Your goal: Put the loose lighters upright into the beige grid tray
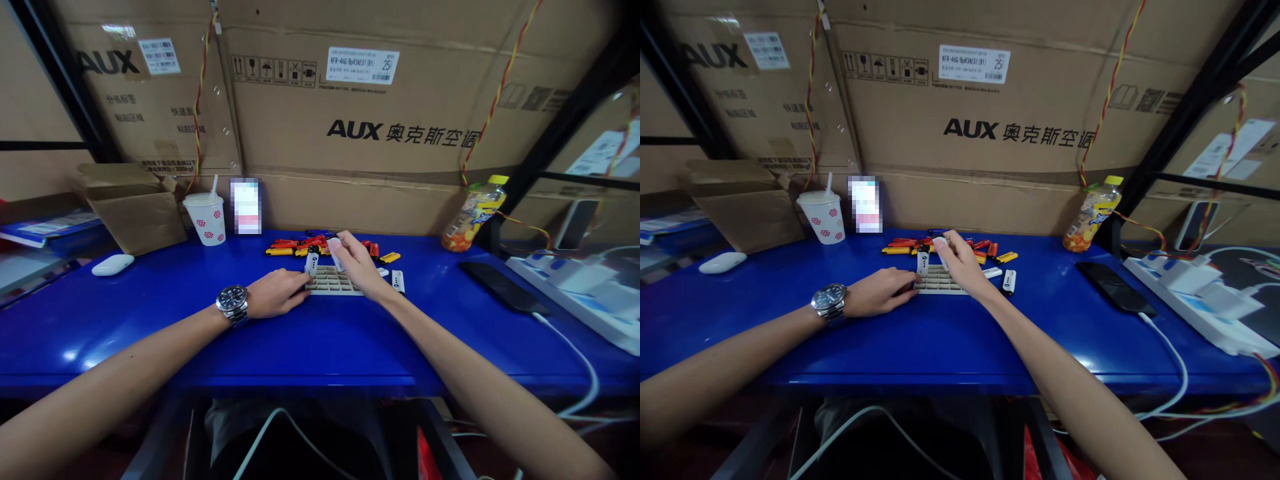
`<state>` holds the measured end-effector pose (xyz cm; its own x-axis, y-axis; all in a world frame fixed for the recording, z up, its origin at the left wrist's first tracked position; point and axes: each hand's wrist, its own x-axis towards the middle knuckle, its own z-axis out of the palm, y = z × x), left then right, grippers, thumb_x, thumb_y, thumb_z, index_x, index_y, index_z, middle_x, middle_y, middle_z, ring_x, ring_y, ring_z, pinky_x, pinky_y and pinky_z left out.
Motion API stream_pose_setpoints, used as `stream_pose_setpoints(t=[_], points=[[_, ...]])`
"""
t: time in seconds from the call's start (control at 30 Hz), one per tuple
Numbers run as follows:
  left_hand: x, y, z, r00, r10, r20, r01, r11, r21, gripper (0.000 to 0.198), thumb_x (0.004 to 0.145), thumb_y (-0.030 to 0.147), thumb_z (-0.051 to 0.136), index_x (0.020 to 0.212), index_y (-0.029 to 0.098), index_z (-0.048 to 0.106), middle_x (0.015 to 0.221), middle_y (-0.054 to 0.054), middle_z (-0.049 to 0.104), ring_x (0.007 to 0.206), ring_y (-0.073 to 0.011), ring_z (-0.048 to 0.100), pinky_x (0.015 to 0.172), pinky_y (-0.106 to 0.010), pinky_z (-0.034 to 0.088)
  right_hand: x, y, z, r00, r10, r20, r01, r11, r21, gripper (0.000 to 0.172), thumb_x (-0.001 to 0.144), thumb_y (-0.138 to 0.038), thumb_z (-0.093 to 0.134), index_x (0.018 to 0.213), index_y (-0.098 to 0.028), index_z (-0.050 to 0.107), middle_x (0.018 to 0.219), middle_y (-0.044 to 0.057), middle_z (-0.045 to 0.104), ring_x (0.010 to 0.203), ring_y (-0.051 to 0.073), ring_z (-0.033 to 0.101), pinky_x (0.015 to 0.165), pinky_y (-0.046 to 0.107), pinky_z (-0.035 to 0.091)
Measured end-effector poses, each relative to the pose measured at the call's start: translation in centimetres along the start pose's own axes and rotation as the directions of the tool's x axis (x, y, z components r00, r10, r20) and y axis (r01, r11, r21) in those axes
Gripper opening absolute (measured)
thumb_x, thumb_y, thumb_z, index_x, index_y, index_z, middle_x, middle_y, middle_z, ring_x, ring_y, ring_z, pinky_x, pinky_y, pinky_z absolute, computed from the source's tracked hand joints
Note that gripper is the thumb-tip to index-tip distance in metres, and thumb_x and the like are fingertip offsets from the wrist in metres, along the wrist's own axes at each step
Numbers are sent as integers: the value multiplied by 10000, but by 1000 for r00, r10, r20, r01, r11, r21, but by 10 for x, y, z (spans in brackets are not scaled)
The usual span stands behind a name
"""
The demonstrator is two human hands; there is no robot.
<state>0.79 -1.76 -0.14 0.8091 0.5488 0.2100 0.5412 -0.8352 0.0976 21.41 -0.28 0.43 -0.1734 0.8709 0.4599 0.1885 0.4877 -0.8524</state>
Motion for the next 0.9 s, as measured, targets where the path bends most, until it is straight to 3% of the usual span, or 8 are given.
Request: stream_pose_setpoints(t=[0.07, 0.17, 0.5, 0.77, 0.9], points=[[0, 1, 0, 1000, -6, 3, 6, 1000, 22, 205, 973, 267, 409, 1050, 143, 551, 885, -84, 664, 728, -195, 621, 651, -306, 442, -1, 1, 0, 995, -93, 45, 97, 990, -99, 264, 848, -466, 563, 836, -203, 544, 676, -30, 433, 585, 105, 395, 517, 245, 336], [-1, 2, 0, 1000, -7, 4, 7, 999, 41, 185, 966, 263, 427, 1016, 150, 565, 861, -79, 674, 740, -199, 627, 657, -303, 443, -1, 4, 1, 990, -105, 97, 117, 985, -129, 244, 843, -429, 581, 838, -185, 582, 631, -43, 387, 564, 105, 354, 527, 260, 313], [-2, 1, 4, 1000, 13, -22, -13, 1000, 26, 166, 953, 249, 450, 973, 160, 589, 819, -58, 675, 734, -188, 638, 667, -290, 456, -1, 17, 3, 975, -147, 168, 170, 977, -129, 253, 836, -355, 617, 1008, -177, 567, 711, -21, 502, 625, 120, 480, 597, 274, 421], [-1, 1, 2, 1000, 14, -24, -13, 999, 43, 192, 963, 273, 437, 975, 157, 590, 744, -39, 649, 663, -171, 602, 607, -278, 427, 1, 15, -1, 968, -193, 158, 230, 938, -260, 159, 850, -314, 598, 942, -191, 558, 671, -19, 531, 603, 125, 493, 583, 276, 405], [-1, 2, 1, 1000, 9, -16, -8, 999, 33, 181, 960, 268, 440, 965, 154, 581, 730, -31, 641, 648, -166, 595, 595, -278, 413, -2, 10, 1, 965, -194, 177, 232, 946, -226, 248, 849, -325, 601, 1051, -194, 539, 699, -16, 564, 608, 128, 523, 596, 278, 428]])
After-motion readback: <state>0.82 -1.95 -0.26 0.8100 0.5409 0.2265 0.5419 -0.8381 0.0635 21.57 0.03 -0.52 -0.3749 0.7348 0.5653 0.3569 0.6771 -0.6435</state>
